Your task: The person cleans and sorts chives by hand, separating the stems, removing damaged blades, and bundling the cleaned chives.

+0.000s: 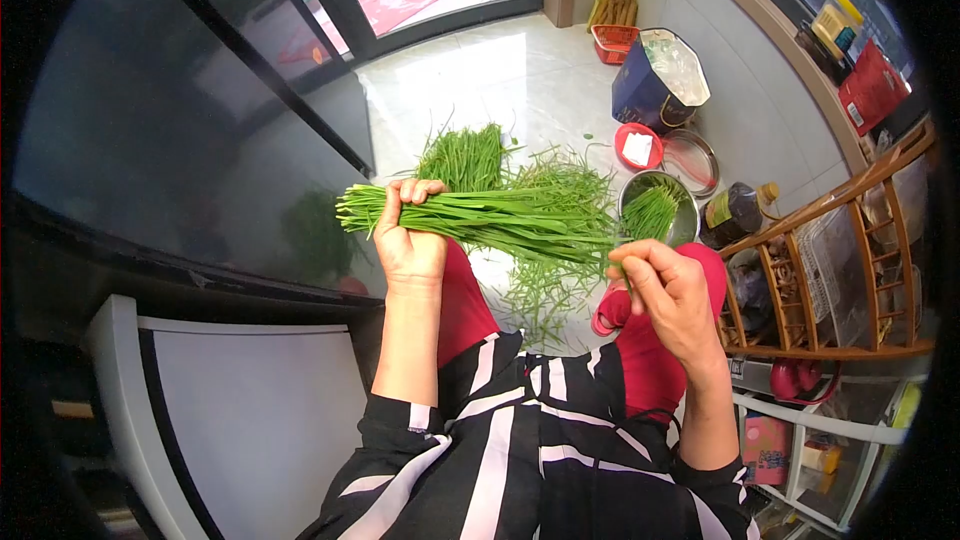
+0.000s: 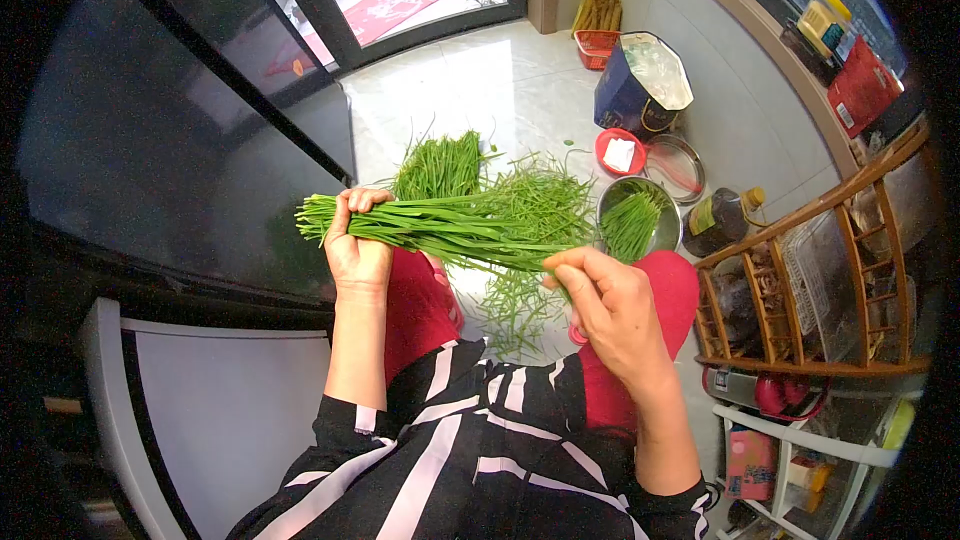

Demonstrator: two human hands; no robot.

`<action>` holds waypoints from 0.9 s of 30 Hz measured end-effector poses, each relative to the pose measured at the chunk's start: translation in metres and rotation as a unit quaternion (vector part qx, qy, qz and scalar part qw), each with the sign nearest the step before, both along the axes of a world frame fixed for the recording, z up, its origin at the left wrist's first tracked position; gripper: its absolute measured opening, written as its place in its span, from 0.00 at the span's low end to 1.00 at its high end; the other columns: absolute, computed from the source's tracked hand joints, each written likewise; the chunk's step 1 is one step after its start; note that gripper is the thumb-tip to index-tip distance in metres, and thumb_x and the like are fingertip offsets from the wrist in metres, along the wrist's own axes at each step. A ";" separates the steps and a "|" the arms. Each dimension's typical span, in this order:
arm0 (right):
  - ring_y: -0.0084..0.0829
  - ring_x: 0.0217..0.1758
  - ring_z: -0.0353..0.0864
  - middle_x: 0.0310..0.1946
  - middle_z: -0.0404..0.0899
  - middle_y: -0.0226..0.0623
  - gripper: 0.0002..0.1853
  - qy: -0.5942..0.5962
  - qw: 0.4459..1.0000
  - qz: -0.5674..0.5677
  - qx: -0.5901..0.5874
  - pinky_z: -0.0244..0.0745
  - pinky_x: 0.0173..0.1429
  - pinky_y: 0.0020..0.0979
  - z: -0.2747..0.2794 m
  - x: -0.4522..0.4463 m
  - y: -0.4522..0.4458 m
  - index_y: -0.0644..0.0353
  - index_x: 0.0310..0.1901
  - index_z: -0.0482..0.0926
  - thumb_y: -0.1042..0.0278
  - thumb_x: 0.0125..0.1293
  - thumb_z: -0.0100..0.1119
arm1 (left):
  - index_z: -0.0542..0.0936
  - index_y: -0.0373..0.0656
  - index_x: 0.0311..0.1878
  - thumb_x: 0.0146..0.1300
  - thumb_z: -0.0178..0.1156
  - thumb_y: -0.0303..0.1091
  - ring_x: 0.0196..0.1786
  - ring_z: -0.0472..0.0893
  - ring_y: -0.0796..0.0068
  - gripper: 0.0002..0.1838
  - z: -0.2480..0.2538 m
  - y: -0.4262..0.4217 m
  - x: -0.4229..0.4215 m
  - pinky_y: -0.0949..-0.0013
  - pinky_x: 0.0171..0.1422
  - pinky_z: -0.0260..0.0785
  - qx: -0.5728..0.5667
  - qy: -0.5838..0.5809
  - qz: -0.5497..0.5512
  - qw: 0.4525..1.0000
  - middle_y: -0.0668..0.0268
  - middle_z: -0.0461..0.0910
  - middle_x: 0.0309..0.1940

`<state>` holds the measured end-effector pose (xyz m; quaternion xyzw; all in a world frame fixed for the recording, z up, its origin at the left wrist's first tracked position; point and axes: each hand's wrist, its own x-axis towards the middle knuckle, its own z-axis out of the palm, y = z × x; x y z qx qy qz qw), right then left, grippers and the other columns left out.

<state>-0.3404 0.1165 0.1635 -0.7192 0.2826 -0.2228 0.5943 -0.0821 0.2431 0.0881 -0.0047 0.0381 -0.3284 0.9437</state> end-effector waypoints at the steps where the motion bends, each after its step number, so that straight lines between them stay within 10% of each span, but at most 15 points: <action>1: 0.16 0.20 0.69 0.26 0.79 0.33 0.06 0.010 0.995 0.001 -0.096 0.63 0.25 0.21 -0.002 -0.001 -0.001 0.65 0.37 0.80 0.72 0.65 0.57 | 0.69 0.40 0.33 0.61 0.58 0.24 0.32 0.64 0.71 0.07 -0.001 0.000 0.000 0.66 0.47 0.63 0.001 -0.007 0.004 1.000 0.66 0.64 0.26; 15: 0.38 0.28 0.81 0.31 0.81 0.35 0.03 0.018 0.940 -0.017 -0.341 0.73 0.30 0.34 0.007 0.028 0.027 0.57 0.33 0.80 0.72 0.57 0.63 | 0.70 0.39 0.35 0.63 0.57 0.28 0.33 0.64 0.70 0.06 0.006 -0.007 -0.011 0.65 0.50 0.64 0.007 -0.025 -0.021 0.999 0.66 0.64 0.27; 27: 0.35 0.25 0.79 0.29 0.75 0.33 0.03 0.044 0.904 -0.057 -0.421 0.73 0.28 0.35 0.015 0.040 0.031 0.56 0.32 0.80 0.70 0.57 0.64 | 0.70 0.39 0.34 0.64 0.57 0.28 0.32 0.64 0.71 0.06 0.011 -0.012 -0.020 0.66 0.49 0.63 0.023 -0.035 -0.026 0.999 0.67 0.63 0.26</action>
